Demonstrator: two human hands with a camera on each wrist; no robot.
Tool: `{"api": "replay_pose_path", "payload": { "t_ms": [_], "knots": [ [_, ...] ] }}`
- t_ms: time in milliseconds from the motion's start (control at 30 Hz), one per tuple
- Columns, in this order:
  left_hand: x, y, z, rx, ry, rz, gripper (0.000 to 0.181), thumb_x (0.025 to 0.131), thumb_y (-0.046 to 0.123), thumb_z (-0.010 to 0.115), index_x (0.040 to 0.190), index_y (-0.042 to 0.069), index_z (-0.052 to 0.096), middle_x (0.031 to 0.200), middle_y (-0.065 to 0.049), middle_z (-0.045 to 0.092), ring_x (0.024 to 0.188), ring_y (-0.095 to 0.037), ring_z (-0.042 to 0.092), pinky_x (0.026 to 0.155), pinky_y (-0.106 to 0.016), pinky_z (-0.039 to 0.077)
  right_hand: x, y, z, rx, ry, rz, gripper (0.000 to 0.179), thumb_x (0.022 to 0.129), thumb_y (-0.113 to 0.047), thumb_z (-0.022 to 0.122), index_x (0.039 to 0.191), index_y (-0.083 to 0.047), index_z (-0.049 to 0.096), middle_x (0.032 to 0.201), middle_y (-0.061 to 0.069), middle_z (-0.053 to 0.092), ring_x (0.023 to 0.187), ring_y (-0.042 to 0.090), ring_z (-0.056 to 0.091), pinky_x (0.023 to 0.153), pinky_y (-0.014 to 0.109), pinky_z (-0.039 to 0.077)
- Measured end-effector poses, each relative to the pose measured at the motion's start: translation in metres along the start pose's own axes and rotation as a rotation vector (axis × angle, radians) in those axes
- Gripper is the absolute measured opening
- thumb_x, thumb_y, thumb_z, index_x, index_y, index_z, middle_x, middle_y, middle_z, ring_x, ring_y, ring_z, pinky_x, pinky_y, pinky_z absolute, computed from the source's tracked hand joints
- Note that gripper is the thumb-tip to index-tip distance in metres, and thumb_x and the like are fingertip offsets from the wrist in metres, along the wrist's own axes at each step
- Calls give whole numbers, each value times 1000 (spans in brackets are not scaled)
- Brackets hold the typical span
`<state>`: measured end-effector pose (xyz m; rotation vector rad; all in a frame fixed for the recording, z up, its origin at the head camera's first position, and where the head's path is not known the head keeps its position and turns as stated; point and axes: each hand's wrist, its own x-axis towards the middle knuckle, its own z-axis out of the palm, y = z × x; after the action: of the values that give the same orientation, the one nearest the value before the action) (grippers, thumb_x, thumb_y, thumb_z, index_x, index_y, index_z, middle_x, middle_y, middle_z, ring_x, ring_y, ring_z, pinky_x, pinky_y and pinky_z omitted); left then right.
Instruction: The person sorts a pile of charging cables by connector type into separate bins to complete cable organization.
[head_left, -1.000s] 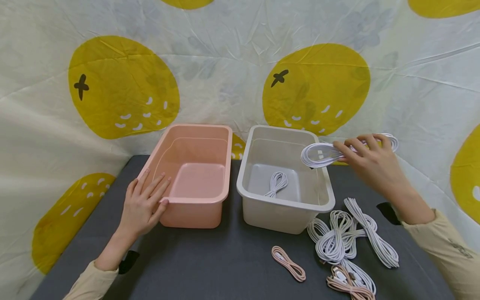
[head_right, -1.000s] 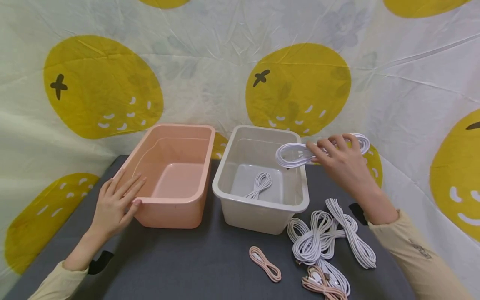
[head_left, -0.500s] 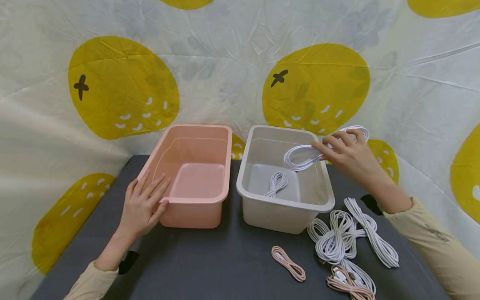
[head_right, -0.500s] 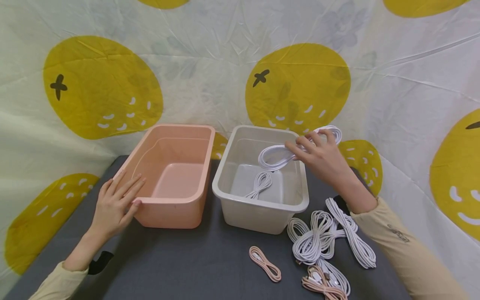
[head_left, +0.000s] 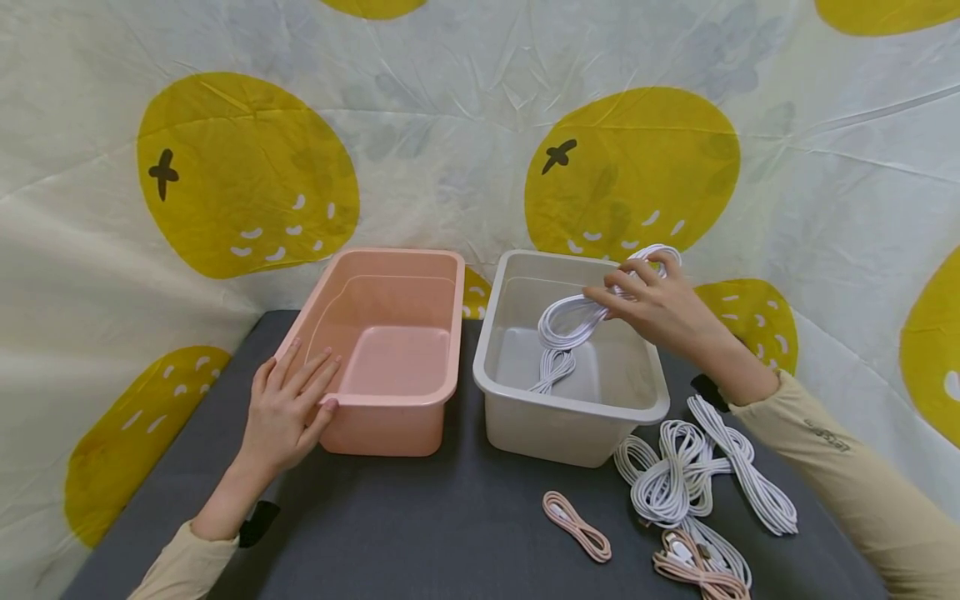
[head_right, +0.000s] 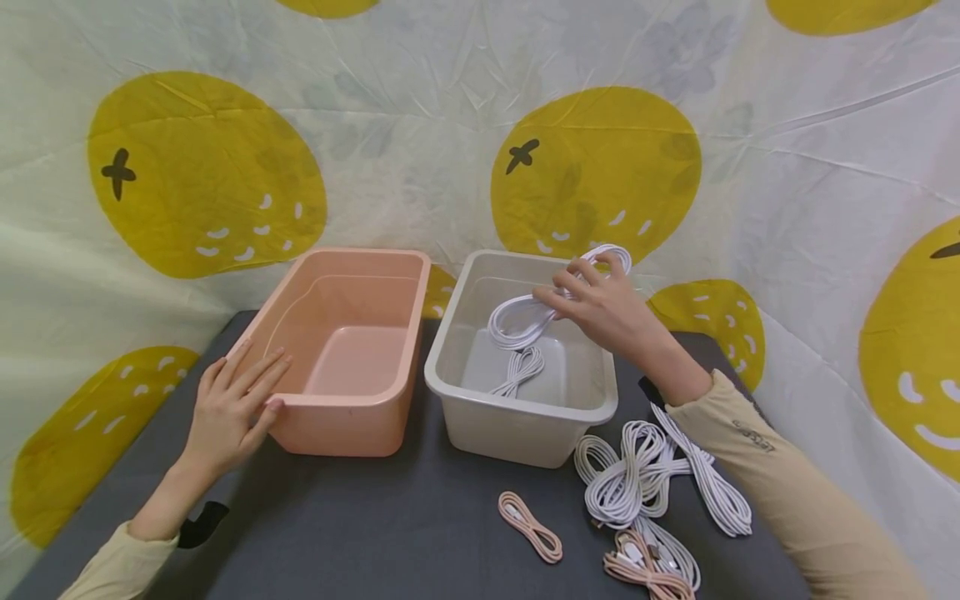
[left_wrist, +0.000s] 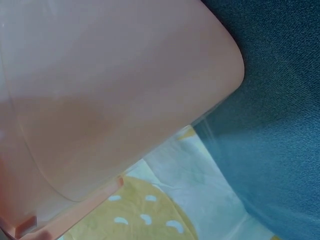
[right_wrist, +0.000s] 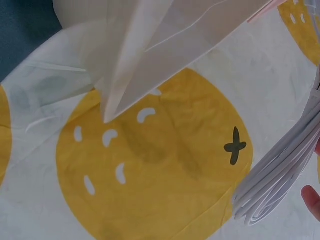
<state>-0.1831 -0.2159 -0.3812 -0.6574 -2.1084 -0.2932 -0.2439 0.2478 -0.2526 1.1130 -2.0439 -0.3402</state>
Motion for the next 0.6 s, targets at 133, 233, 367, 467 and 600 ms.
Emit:
{"api": "replay_pose_path", "payload": {
  "t_ms": [133, 233, 367, 467, 600],
  "knots": [
    [0, 0, 0, 9, -11, -1, 56, 93, 48, 26, 119, 10, 58, 119, -14, 58, 123, -40, 38, 92, -58, 24, 5, -1, 6, 36, -42, -5, 53, 63, -18, 74, 112, -24, 56, 96, 8, 58, 95, 28, 51, 84, 51, 34],
    [0, 0, 0, 2, 5, 1, 55, 93, 47, 27, 119, 10, 58, 119, -14, 59, 124, -39, 37, 92, -58, 24, 9, -1, 11, 53, -68, -10, 52, 64, -19, 73, 113, -24, 56, 98, 7, 59, 97, 28, 51, 85, 50, 33],
    [0, 0, 0, -14, 24, 2, 54, 93, 47, 28, 119, 10, 58, 118, -14, 59, 124, -39, 37, 93, -58, 23, 13, 0, 17, 70, -79, -20, 51, 66, -18, 72, 114, -23, 56, 100, 7, 59, 99, 28, 51, 86, 51, 32],
    [1, 0, 0, -19, 28, 2, 55, 93, 47, 28, 118, 10, 58, 118, -14, 59, 125, -38, 37, 93, -58, 23, 15, 0, 22, 75, -83, -22, 49, 67, -18, 71, 114, -23, 56, 100, 7, 59, 100, 28, 51, 85, 51, 32],
    [1, 0, 1, -18, 28, 2, 55, 93, 48, 28, 118, 10, 58, 118, -14, 59, 124, -38, 37, 93, -58, 23, 17, 0, 26, 80, -106, -22, 49, 69, -17, 70, 115, -24, 55, 102, 8, 59, 102, 28, 51, 85, 51, 33]
  ]
}}
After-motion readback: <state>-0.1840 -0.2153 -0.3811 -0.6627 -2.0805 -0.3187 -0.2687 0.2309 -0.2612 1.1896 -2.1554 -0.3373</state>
